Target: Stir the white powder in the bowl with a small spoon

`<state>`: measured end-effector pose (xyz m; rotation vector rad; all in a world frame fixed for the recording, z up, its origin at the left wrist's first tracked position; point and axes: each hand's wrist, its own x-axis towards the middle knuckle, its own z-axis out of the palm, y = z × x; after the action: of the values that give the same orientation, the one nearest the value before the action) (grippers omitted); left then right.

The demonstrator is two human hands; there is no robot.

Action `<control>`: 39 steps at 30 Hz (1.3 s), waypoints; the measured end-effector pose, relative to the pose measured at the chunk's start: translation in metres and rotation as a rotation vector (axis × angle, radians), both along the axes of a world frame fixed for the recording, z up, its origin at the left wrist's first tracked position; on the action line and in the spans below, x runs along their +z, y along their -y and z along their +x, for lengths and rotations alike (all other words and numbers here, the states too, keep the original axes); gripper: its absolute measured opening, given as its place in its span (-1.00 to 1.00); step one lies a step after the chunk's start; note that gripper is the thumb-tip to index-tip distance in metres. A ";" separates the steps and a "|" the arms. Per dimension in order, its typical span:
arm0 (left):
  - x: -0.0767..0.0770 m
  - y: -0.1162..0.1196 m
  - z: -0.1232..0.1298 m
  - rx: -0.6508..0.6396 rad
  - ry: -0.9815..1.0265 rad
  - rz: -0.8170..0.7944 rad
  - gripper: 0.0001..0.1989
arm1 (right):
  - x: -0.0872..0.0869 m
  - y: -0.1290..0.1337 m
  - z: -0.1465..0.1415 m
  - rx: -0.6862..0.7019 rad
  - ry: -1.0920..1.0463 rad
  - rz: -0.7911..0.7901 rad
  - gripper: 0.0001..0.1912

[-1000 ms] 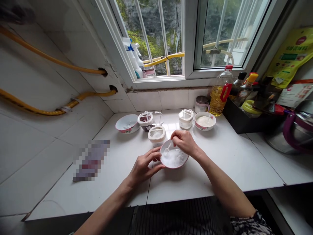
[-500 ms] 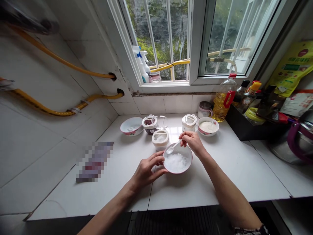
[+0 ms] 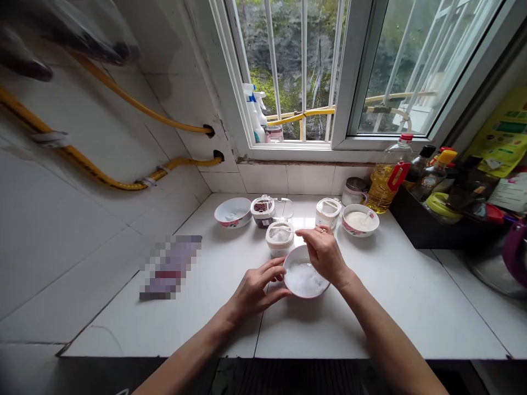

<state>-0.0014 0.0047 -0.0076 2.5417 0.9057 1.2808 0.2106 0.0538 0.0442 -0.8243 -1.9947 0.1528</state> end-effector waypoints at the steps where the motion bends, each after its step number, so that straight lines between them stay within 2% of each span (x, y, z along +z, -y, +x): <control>1: 0.000 0.000 0.000 0.001 -0.003 0.000 -0.65 | 0.002 0.000 0.002 -0.018 -0.046 -0.020 -0.78; 5: 0.000 0.000 -0.001 -0.007 0.005 -0.026 -0.67 | 0.012 0.001 0.013 -0.018 -0.267 -0.273 -0.86; 9: 0.000 0.001 -0.002 -0.005 -0.007 -0.046 -0.69 | 0.022 0.000 0.023 -0.035 -0.156 -0.474 -0.85; 13: 0.000 0.001 -0.003 -0.011 -0.009 -0.045 -0.71 | 0.021 -0.001 0.020 -0.057 -0.003 -0.491 -0.83; 18: 0.000 0.001 -0.002 -0.014 0.001 -0.051 -0.71 | 0.014 0.002 0.009 0.018 0.032 -0.502 -0.82; 29: -0.001 0.001 -0.002 -0.012 -0.003 -0.037 -0.70 | 0.015 -0.006 0.015 0.087 -0.318 -0.849 -0.86; 35: 0.000 0.001 -0.002 -0.009 0.003 -0.037 -0.69 | 0.012 0.000 0.008 0.031 -0.162 -0.709 -0.87; 39: -0.001 0.001 -0.002 -0.004 0.000 -0.041 -0.70 | 0.009 0.003 0.004 0.083 -0.121 -0.746 -0.85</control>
<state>-0.0034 0.0034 -0.0089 2.5108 0.9166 1.2479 0.2151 0.0511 0.0532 -1.1513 -1.8547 1.0134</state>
